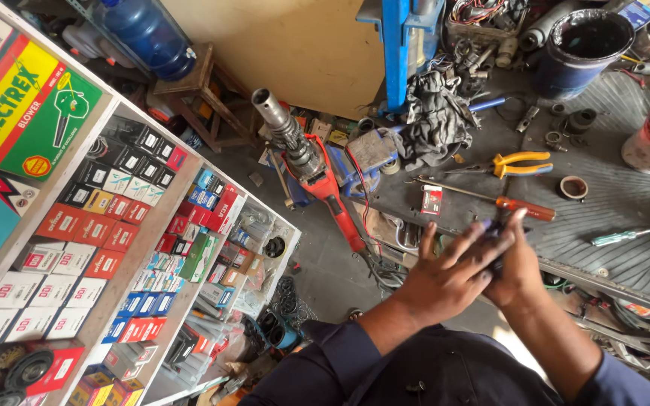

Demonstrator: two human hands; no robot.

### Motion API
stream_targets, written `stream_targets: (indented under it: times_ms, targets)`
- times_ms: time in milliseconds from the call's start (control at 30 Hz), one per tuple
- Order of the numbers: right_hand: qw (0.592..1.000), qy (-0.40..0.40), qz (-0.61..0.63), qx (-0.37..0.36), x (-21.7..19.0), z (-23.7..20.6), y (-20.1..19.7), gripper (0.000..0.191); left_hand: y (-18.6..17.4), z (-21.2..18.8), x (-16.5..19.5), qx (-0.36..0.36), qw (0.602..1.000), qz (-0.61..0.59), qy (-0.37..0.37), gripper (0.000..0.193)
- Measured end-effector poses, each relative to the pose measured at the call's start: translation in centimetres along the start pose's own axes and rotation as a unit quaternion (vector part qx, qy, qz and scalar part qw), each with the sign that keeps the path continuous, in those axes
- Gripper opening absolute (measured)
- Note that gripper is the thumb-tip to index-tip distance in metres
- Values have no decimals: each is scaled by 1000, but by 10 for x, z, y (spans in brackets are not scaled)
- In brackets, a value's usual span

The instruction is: The person cleans a cylindrical metal part with a cloth, applies grease to a shaft held in a bench vise, and then strips and twists wires. The person handles the parts and tools directly on a cluttered workbench.

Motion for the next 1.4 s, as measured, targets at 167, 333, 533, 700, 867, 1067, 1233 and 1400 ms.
stream_targets:
  times_ms: [167, 333, 533, 700, 867, 1067, 1233, 1400]
  targets:
    - [985, 62, 101, -122, 10, -14, 37, 97, -16, -14, -30, 76, 992, -97, 26, 49]
    - [867, 102, 238, -426, 56, -45, 89, 120, -14, -28, -71, 174, 961, -209, 44, 44]
    - [936, -19, -130, -327, 89, -36, 84, 110, 47, -15, -134, 65, 796, -581, -158, 56]
    - [826, -305, -473, 40, 48, -53, 103, 105, 56, -16, -146, 4, 436, -896, -83, 53]
    - [457, -495, -738, 43, 37, -86, 188, 93, 62, -52, -98, -103, 462, -881, 5, 56]
    - [373, -334, -865, -44, 73, -57, 153, 102, 123, -115, -99, -333, 410, -849, 18, 53]
    - [429, -186, -882, -54, 94, -45, 90, 57, 100, -137, -125, -340, 715, -607, 66, 41]
    - [439, -129, -870, 182, 13, -24, 95, 37, 77, -148, -196, -290, 759, -572, -114, 38]
Point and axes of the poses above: each hand's wrist, its own z-axis towards the middle knuckle, its own y-axis out of the palm, x = y × z, the point moved 8 cm from there along z, towards the middle knuckle, and after that the axes turned 13 degrees about -x, right-handed, at the moved point
